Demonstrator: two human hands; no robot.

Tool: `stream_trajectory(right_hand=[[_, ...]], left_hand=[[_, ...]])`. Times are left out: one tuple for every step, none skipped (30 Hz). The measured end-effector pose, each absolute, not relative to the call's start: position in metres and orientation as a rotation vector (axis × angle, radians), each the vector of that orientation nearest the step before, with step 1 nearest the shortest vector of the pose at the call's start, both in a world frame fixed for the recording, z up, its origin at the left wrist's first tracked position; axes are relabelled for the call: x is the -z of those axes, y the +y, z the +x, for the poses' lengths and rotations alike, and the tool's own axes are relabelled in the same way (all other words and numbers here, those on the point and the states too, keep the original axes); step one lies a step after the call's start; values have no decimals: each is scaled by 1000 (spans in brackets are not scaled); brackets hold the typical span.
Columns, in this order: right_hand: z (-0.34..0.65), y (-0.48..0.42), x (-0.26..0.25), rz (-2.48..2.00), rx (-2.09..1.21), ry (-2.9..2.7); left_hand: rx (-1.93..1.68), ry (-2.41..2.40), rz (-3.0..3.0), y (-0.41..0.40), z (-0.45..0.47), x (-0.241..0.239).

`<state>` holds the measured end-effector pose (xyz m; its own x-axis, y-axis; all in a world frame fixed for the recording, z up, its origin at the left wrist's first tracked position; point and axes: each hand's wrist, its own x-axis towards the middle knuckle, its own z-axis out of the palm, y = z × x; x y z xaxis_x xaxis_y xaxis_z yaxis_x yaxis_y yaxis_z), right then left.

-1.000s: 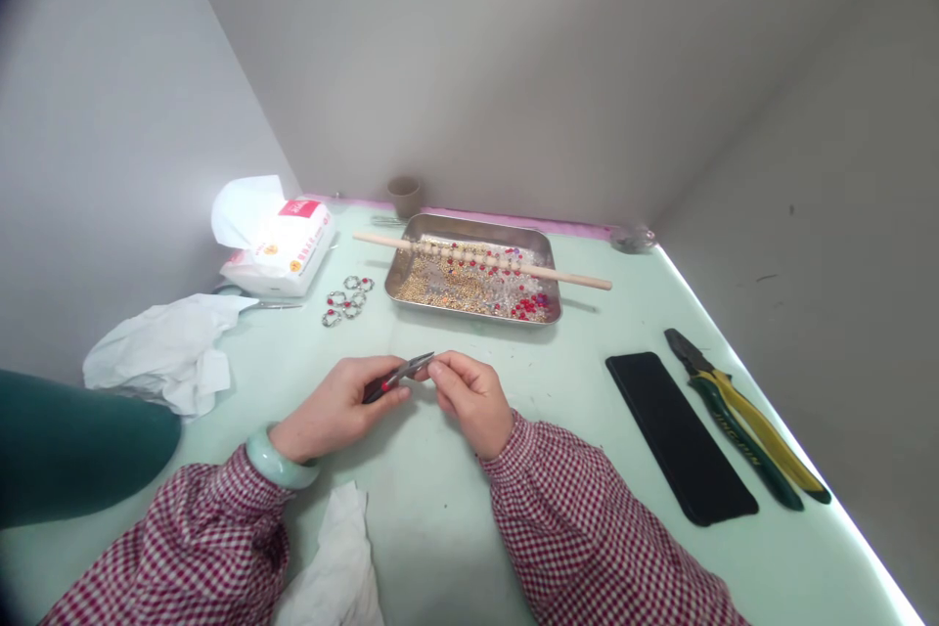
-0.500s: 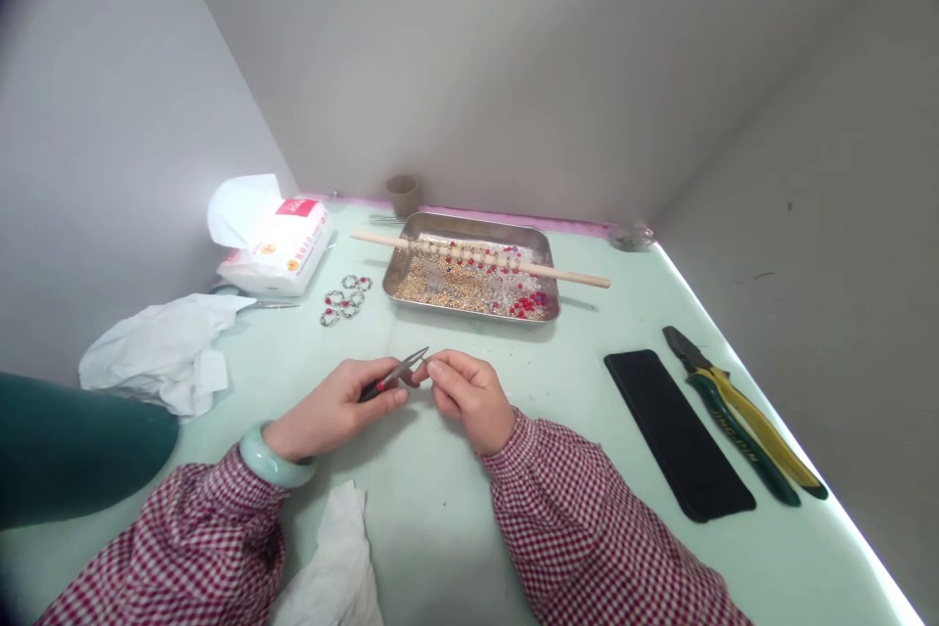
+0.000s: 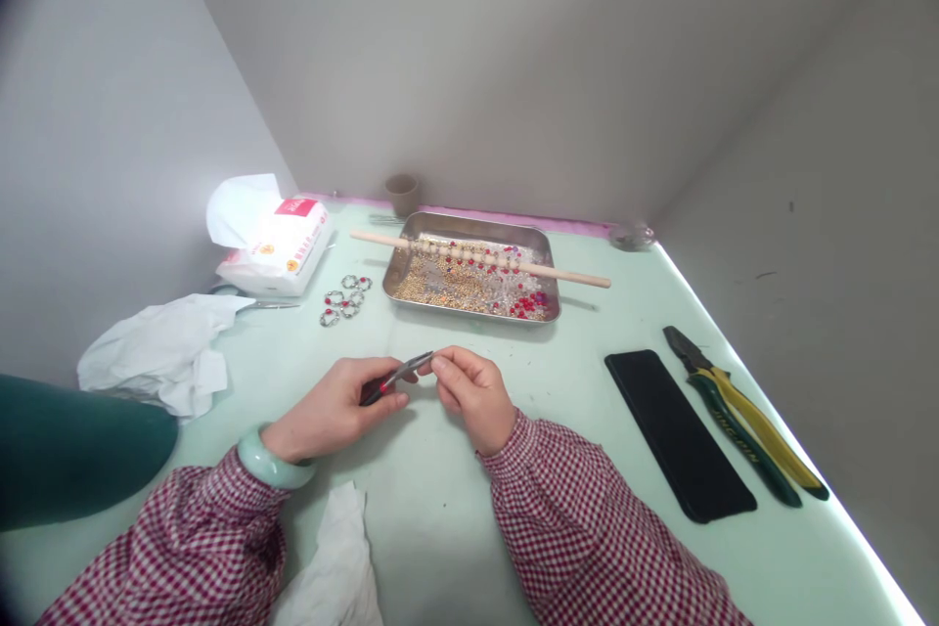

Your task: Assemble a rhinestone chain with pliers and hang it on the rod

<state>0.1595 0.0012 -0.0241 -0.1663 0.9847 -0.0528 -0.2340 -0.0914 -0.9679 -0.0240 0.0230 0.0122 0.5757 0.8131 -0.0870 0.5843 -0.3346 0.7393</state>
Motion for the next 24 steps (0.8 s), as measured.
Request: stream_trajectory(right_hand=[[159,1,25,-994,-1472,-1108],[159,1,25,-990,-1460,-1111],[159,1,26,-987,-1447,-1117],[159,1,26,-989,-1430,-1126],[159,0,27,-993,-1410,-1137],[159,0,27,-1000,-1390,-1148],[159,0,27,-1008,-1370,-1161],[159,-1,28,-1019,-1349,-1175],[159,-1,28,-1035,-1327,-1190],[159,-1,28,-1053,-1305,-1207],[159,-2,28,-1073,-1280,-1228],[159,-2,28,-1092,-1251,-1251],[159,-2,28,-1111,-1221,-1276],[159,-2,28,-1127,-1190,-1300],[159,-3,28,-1139,-1161,-1322],[159,-3,27,-1150,-1134,-1340],[159,-3,27,-1158,-1111,-1355],[159,-3,27,-1165,-1091,-1368],[159,-4,26,-1168,-1076,-1378],[159,-4,26,-1170,-1064,-1386],[158,-4,26,-1172,-1055,-1392],[158,-4,26,-1172,-1051,-1396],[158,-5,26,-1172,-1051,-1398],[158,-5,26,-1169,-1055,-1396]], left_hand=[[-385,1110,2050,23,-24,-12],[-386,1108,2048,23,-24,-12],[-389,1107,2048,23,-24,-12],[-392,1106,2049,23,-24,-13],[-394,1105,2050,22,-24,-13],[-396,1105,2050,22,-24,-13],[-397,1106,2051,22,-24,-13],[-398,1107,2051,22,-24,-14],[-398,1107,2051,22,-24,-14],[-398,1107,2051,21,-24,-14],[-399,1106,2051,21,-24,-14],[-399,1105,2051,21,-24,-13],[-401,1106,2051,21,-24,-13],[-403,1107,2051,22,-24,-12],[-406,1109,2051,22,-24,-12],[-409,1111,2052,22,-24,-11],[-411,1112,2052,22,-24,-10],[-413,1110,2052,23,-24,-9],[-414,1108,2052,23,-24,-9],[-414,1106,2053,23,-24,-8],[-414,1104,2054,23,-24,-7],[-413,1103,2056,23,-24,-7],[-412,1104,2058,23,-24,-7],[-409,1104,2057,24,-25,-8]])
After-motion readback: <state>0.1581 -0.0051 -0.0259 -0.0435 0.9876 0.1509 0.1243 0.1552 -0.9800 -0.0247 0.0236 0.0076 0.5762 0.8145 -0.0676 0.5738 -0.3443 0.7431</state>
